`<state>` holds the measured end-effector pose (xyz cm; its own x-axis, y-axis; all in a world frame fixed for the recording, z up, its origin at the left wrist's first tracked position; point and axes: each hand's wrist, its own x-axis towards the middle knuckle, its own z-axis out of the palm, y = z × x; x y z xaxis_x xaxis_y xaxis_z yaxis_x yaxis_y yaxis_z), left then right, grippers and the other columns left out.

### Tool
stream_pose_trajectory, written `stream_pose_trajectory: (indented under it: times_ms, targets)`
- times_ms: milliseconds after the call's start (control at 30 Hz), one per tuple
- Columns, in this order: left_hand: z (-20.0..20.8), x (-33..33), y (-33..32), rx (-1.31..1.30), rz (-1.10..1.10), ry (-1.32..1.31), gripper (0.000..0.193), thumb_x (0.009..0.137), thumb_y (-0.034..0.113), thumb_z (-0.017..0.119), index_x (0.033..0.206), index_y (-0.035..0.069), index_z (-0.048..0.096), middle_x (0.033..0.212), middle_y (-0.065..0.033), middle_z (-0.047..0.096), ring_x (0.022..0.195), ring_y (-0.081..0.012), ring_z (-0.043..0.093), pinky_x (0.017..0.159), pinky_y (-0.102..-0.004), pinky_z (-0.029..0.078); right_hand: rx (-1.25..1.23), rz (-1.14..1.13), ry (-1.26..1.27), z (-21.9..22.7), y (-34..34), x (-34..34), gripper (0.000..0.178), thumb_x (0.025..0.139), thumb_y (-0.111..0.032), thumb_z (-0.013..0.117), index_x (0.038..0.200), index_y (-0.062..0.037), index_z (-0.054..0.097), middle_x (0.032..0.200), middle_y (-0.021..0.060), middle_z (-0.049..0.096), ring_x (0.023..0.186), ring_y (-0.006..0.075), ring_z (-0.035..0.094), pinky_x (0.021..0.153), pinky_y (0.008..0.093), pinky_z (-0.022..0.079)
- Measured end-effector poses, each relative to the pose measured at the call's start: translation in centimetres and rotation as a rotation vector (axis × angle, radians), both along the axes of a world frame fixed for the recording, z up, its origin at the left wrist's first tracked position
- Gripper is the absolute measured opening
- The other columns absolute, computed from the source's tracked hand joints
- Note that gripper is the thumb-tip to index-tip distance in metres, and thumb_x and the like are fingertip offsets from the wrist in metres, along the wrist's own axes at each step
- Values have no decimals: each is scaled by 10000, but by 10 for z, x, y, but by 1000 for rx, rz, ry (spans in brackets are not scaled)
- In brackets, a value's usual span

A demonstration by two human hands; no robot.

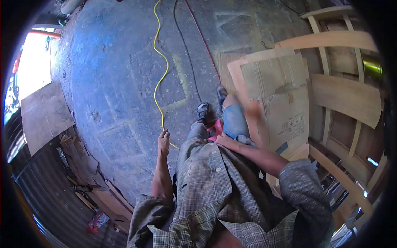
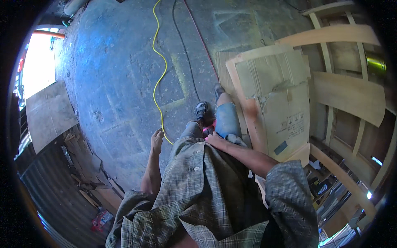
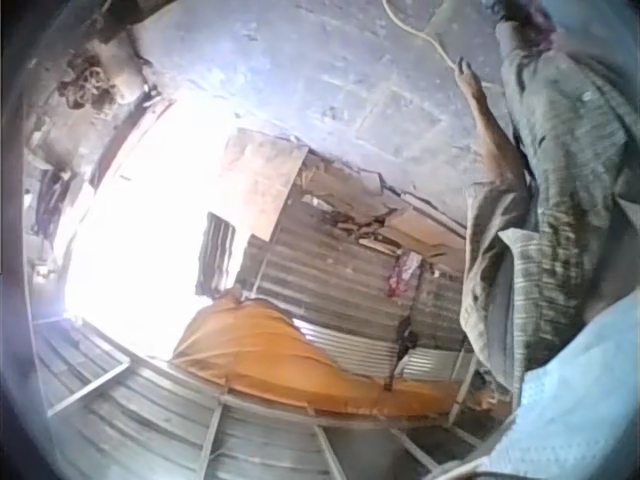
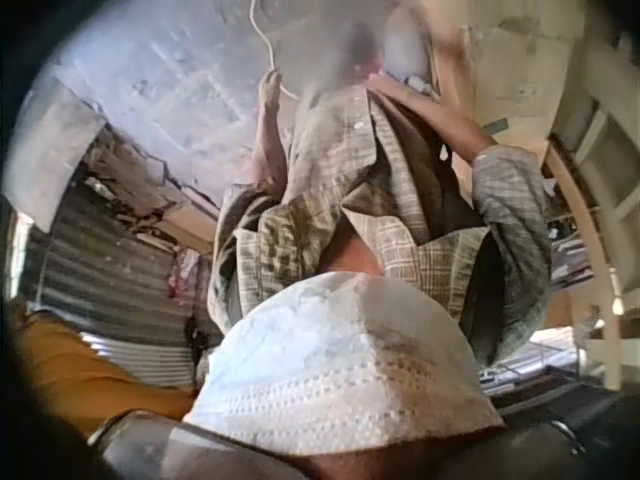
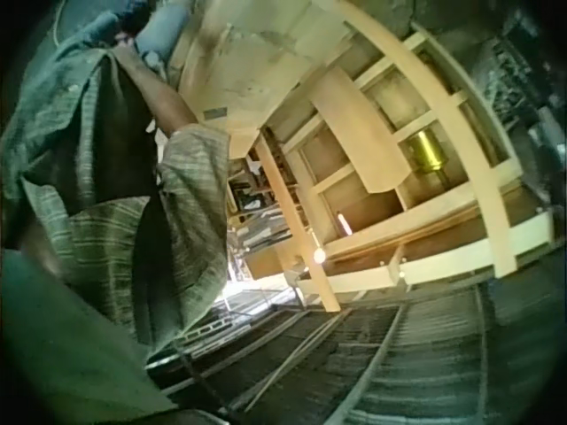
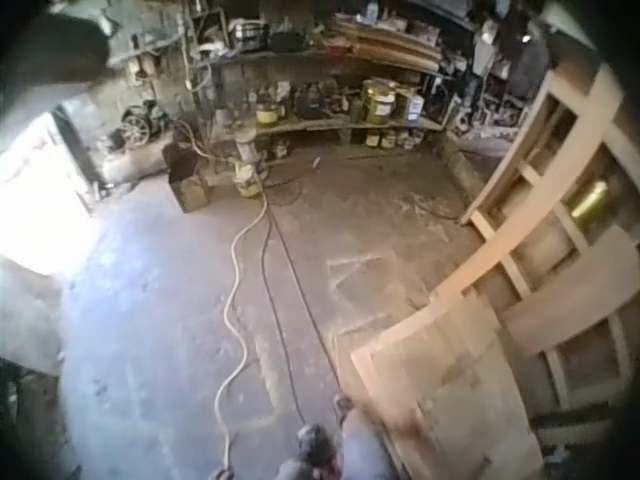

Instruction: The person sits on a small pink stool and sands a rectangular piece of light-colored wood using a blue sanding block. They hold the wood on their lap and rub the block across the surface repeatedly. The person briefly stands up to move a long wooden frame before sitting back down to continue sanding the same piece of wood.

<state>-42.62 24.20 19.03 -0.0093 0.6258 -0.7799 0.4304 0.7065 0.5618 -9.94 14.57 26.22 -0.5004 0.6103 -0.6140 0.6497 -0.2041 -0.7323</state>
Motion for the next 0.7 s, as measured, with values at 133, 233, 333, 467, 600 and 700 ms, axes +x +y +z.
stream_pose_trajectory:
  times_ms: [133,233,333,467,600,700]
  targets:
    - [19,-1,20,-15,145,42,419,948,252,508,1239,-45,562,913,-63,616,808,-141,536,754,-271,440,226,382,-155,-23,65,4,196,844,-247,513,877,-175,692,900,46,677,923,263,582,767,465,411]
    - [28,-5,35,-91,194,123,416,929,264,517,1224,-23,578,814,-35,603,743,-104,523,654,-274,439,173,440,-245,-38,137,2,215,829,-282,530,903,-177,702,940,100,683,950,282,604,818,480,433]
    - [9,-17,38,31,65,156,393,925,259,529,1215,1,589,808,-29,607,716,-97,528,605,-270,424,89,430,-255,-47,218,13,257,798,-276,569,936,-111,711,1012,190,674,1037,329,605,842,507,449]
    - [23,-2,71,-74,-24,155,380,923,255,536,1212,17,593,812,-28,613,706,-98,536,581,-269,415,-33,90,-357,-50,287,20,311,827,-224,540,1016,-42,707,1060,206,669,1055,387,608,847,516,479]
    - [32,5,133,-96,-119,131,367,921,252,543,1209,33,597,816,-27,619,697,-98,544,557,-267,406,-63,-126,-371,-50,317,34,254,795,-178,542,911,-58,734,1017,194,685,931,382,656,748,513,514]
    - [39,0,203,-88,-208,108,357,919,249,548,1207,45,600,819,-26,624,689,-99,549,539,-266,400,-24,-214,-389,-54,354,40,240,800,-173,535,898,-58,721,961,169,679,843,358,625,754,501,495]
